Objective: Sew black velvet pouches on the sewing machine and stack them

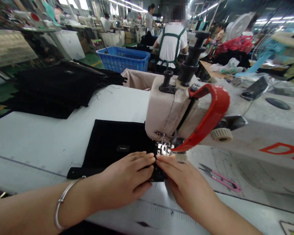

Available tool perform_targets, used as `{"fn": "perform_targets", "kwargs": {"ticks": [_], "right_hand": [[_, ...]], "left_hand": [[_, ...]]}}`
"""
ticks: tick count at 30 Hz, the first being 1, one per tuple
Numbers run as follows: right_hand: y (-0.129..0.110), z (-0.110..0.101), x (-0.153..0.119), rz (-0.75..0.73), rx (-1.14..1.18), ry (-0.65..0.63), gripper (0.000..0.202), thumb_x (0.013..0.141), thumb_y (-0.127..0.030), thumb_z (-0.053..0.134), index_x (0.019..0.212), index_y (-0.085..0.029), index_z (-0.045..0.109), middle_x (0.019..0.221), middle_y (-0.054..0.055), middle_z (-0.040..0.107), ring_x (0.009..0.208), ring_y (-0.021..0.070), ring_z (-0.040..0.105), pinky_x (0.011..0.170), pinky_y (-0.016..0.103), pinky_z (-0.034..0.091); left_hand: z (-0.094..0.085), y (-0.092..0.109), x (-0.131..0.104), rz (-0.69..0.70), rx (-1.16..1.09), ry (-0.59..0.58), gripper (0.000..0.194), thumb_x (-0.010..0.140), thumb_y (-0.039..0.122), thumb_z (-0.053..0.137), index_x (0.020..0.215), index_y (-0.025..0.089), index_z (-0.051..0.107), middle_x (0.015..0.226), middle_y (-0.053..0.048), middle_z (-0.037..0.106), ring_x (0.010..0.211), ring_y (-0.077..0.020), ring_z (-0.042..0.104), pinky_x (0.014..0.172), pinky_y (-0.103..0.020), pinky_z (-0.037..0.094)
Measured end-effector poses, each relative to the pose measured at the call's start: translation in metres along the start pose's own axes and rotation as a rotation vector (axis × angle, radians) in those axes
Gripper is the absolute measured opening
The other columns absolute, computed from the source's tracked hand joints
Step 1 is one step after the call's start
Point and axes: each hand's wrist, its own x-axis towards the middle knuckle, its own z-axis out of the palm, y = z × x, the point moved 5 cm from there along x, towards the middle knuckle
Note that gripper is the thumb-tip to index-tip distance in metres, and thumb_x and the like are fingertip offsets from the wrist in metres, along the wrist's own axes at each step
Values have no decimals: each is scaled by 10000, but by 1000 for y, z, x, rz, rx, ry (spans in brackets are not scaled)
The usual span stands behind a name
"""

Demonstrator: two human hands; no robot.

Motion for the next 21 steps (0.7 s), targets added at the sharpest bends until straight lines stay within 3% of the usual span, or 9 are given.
{"fn": "perform_targets", "kwargs": {"ticks": [11,17,21], "right_hand": [[6,-4,-4,64,85,140,370,888,-33,429,1182,-154,617,1084,115,626,977,250,564,843,433,531],[4,7,1,102,-19,34,471,859,-42,428,1294,-167,559,1100,103,622,962,284,550,830,487,507],[4,9,3,142,-25,-1,504,845,-43,433,1314,-191,545,1108,86,616,994,284,549,860,481,491]], "left_hand": [[0,-8,6,-48,43,-44,288,994,258,484,1240,136,573,1183,-78,654,1175,-231,560,1070,-422,440],[2,-10,2,-42,41,-23,304,986,257,489,1257,140,563,1270,-105,608,1217,-245,530,1071,-449,431],[1,-13,6,-21,26,-26,273,975,261,502,1207,143,585,1204,-96,643,1171,-243,561,1037,-451,451]]}}
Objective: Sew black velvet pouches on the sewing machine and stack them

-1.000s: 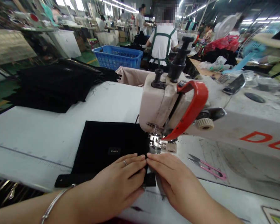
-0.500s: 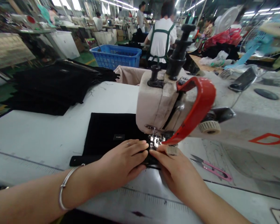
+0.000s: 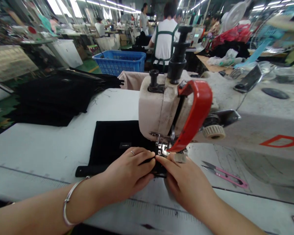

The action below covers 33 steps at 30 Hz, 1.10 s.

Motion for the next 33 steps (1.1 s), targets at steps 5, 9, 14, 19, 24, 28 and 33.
{"fn": "perform_targets", "kwargs": {"ticks": [5,9,14,19,24,28,33], "right_hand": [[0,-2,1,18,-34,12,493,846,-67,437,1318,-166,542,1123,108,615,990,287,562,860,467,497],[3,1,2,55,-83,29,479,849,-98,453,1315,-163,543,1109,128,618,962,293,583,826,462,512],[3,1,1,42,-60,84,453,855,-109,455,1290,-191,553,1081,117,633,953,282,601,799,437,513],[13,-25,-4,96,78,331,186,898,-188,489,1043,-192,605,901,54,639,770,188,599,670,297,470],[38,-51,-3,304,-34,575,227,915,-353,499,755,-211,575,635,17,610,548,171,562,531,282,373],[41,-53,5,286,-107,569,345,930,-387,453,635,-229,534,581,37,612,519,186,561,510,293,344],[39,-47,5,277,-215,584,332,960,-360,406,698,-223,555,625,60,632,547,210,575,526,312,358]], "left_hand": [[0,-9,7,9,-2,34,283,952,264,540,1201,141,591,1203,-97,642,1157,-244,573,1033,-438,453],[1,-18,16,-7,7,56,271,937,256,550,1178,149,613,1197,-95,637,1136,-246,580,1010,-419,469],[4,-26,23,-36,-29,7,280,932,264,544,1188,183,621,1199,-76,646,1160,-247,573,1014,-425,463],[3,-28,21,-35,-24,21,278,927,288,561,1171,176,634,1202,-77,650,1145,-257,579,1000,-426,462],[5,-29,19,-39,-17,30,270,929,304,562,1154,181,648,1184,-74,658,1123,-255,588,990,-431,467],[4,-27,19,-44,-14,52,255,931,292,558,1144,184,648,1167,-76,657,1103,-245,596,984,-422,472],[1,-24,19,-26,2,43,238,939,286,548,1127,178,646,1170,-78,646,1085,-251,592,972,-430,482]]}}
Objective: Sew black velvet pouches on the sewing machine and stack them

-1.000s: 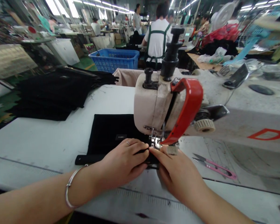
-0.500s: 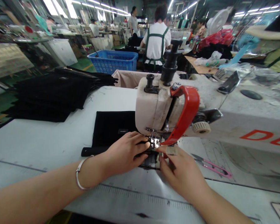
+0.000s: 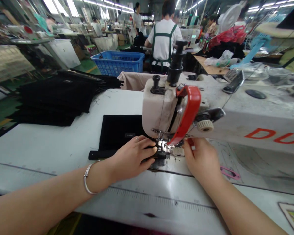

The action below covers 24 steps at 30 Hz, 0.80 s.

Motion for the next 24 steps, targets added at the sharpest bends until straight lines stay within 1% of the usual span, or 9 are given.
{"fn": "perform_targets", "kwargs": {"ticks": [7,11,13,15,17,20,24], "right_hand": [[1,6,-2,13,51,-31,263,955,-310,421,771,-211,581,688,64,638,608,212,593,554,310,365],[2,4,-4,-11,107,-71,215,938,-303,448,797,-207,578,673,34,606,601,196,570,564,303,370],[2,4,-6,-44,195,-132,143,915,-280,478,864,-197,583,716,26,602,640,189,566,594,300,390],[0,4,-10,-89,283,-206,109,887,-226,492,934,-188,584,804,38,612,728,194,572,653,308,417],[-2,5,-12,-130,331,-253,146,865,-178,490,975,-187,585,910,60,625,835,213,574,728,334,436],[-5,5,-13,-169,373,-278,193,860,-153,489,1022,-188,588,1021,86,624,954,245,560,811,385,442],[-13,5,-15,-242,422,-310,159,866,-127,499,974,-186,598,989,87,607,947,252,549,806,406,448]], "left_hand": [[-1,2,-4,9,-27,-36,264,923,253,567,1164,171,635,1215,-80,626,1121,-253,575,1000,-437,475],[-1,1,-6,11,-31,-25,276,924,248,564,1181,173,633,1217,-79,632,1124,-252,576,1003,-442,473],[-1,0,-6,21,-34,-11,269,925,250,562,1171,175,638,1200,-80,639,1119,-251,579,994,-436,477],[0,-1,-6,26,-32,-1,262,924,248,559,1163,181,641,1193,-77,643,1110,-247,585,982,-431,483],[1,-3,-5,38,-28,8,255,919,252,563,1151,183,643,1188,-74,647,1091,-243,594,969,-425,489],[2,-6,-4,72,-22,43,249,922,282,567,1136,184,648,1175,-77,657,1072,-242,604,968,-416,489],[0,-15,-1,129,-26,63,266,956,340,560,1144,179,655,1148,-84,678,1091,-241,608,986,-399,481]]}}
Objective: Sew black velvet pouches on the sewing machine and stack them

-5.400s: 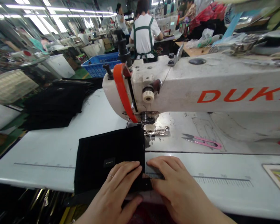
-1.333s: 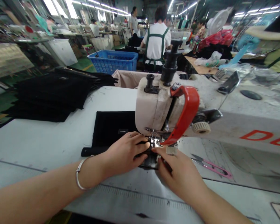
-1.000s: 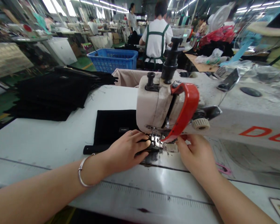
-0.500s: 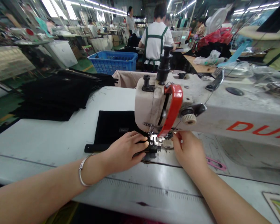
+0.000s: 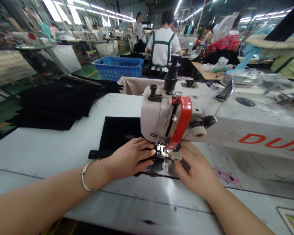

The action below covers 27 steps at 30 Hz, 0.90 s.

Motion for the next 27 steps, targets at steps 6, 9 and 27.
{"fn": "perform_targets", "kwargs": {"ticks": [6,9,27], "right_hand": [[-11,11,-2,-79,-51,-41,108,916,-196,598,1005,-211,657,947,71,642,955,254,560,846,431,453],[-8,14,-2,-49,-39,-42,104,915,-171,590,978,-210,662,972,72,639,969,253,556,848,424,455],[-15,22,-5,-138,-89,-27,150,944,-163,566,1060,-193,657,1044,74,684,943,226,599,817,368,506]], "left_hand": [[-9,-3,-1,97,-54,50,229,990,264,528,1074,134,696,1044,-91,730,1022,-210,652,973,-371,495],[-9,-6,-4,46,-149,91,181,966,216,570,1051,135,708,1037,-82,742,976,-183,679,931,-329,529],[-4,12,-2,-208,-177,109,134,933,175,604,969,174,733,1001,-27,756,948,-186,678,886,-330,544]]}}
